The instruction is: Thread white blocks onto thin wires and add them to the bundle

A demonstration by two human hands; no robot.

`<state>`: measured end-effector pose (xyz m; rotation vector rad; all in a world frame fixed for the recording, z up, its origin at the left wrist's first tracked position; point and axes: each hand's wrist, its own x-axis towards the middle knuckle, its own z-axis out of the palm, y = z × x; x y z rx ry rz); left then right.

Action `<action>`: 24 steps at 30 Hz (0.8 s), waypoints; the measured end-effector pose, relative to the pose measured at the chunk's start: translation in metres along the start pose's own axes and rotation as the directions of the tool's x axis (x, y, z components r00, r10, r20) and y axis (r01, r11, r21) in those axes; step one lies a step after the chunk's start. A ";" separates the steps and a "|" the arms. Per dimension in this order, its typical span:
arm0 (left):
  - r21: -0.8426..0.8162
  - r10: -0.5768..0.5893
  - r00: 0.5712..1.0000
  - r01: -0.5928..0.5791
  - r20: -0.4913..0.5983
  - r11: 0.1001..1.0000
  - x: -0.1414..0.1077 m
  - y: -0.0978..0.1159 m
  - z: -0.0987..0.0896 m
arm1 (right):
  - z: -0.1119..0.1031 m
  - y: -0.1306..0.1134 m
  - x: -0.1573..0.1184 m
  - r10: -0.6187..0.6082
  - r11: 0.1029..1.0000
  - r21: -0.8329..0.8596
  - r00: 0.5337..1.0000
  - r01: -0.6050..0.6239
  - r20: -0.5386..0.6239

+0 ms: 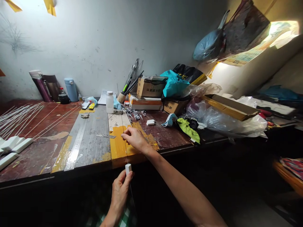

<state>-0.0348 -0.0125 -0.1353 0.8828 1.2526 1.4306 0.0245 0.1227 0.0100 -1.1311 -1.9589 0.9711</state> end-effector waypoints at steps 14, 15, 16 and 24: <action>-0.136 -0.092 0.996 0.090 -0.006 0.987 -0.004 0.011 -0.012 | 0.011 -0.016 0.021 0.044 0.984 0.143 0.929 -0.103 0.367; -0.141 -0.103 0.995 0.101 -0.007 0.985 -0.005 0.010 -0.012 | 0.012 -0.013 0.022 0.040 0.987 0.131 0.936 -0.091 0.350; -0.144 -0.113 0.994 0.110 -0.009 0.983 -0.005 0.009 -0.012 | 0.013 -0.009 0.023 0.035 0.991 0.114 0.943 -0.076 0.330; -0.114 -0.090 0.996 0.091 0.013 0.989 -0.004 0.004 -0.007 | 0.013 0.002 0.022 0.049 0.996 -0.082 0.985 -0.036 0.167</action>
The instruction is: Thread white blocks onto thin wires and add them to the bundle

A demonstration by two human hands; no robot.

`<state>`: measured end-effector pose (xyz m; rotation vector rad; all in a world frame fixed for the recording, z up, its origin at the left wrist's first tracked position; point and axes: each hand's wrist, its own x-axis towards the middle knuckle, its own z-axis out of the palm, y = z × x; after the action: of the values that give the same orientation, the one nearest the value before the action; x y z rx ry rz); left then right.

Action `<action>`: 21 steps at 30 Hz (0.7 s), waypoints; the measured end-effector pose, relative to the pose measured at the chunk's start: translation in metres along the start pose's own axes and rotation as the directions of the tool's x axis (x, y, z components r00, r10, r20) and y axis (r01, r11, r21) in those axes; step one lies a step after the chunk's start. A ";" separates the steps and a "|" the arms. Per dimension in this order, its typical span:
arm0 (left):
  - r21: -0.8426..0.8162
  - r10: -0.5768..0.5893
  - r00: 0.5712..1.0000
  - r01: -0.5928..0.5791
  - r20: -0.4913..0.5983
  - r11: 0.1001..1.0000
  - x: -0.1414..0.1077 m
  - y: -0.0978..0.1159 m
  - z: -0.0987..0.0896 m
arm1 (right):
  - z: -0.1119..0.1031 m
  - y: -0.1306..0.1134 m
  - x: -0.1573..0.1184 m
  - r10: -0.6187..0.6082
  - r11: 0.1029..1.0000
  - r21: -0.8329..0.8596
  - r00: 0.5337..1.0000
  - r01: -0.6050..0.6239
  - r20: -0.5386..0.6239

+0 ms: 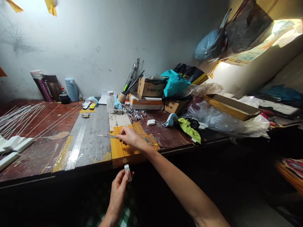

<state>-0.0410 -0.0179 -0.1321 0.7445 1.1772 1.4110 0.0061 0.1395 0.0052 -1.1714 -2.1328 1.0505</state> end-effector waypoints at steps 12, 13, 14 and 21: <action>-0.100 -0.035 0.999 0.033 -0.023 0.994 0.002 0.009 0.005 | -0.017 -0.020 -0.003 -0.032 0.988 0.154 0.988 0.009 0.152; -0.111 -0.038 0.999 0.034 -0.032 0.993 0.001 0.012 0.006 | -0.021 -0.022 -0.007 -0.041 0.987 0.160 0.991 0.020 0.126; -0.122 -0.040 0.998 0.035 -0.043 0.992 0.000 0.015 0.007 | -0.024 -0.022 -0.014 -0.052 0.986 0.163 0.995 0.038 0.084; -0.230 -0.006 0.996 -0.014 -0.086 0.973 -0.009 0.035 0.007 | -0.010 0.020 -0.126 0.076 0.997 0.010 0.997 -0.076 -0.026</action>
<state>-0.0451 -0.0217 -0.0955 0.5275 1.0546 1.5654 0.0878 0.0423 -0.0118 -1.2638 -2.0759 1.0704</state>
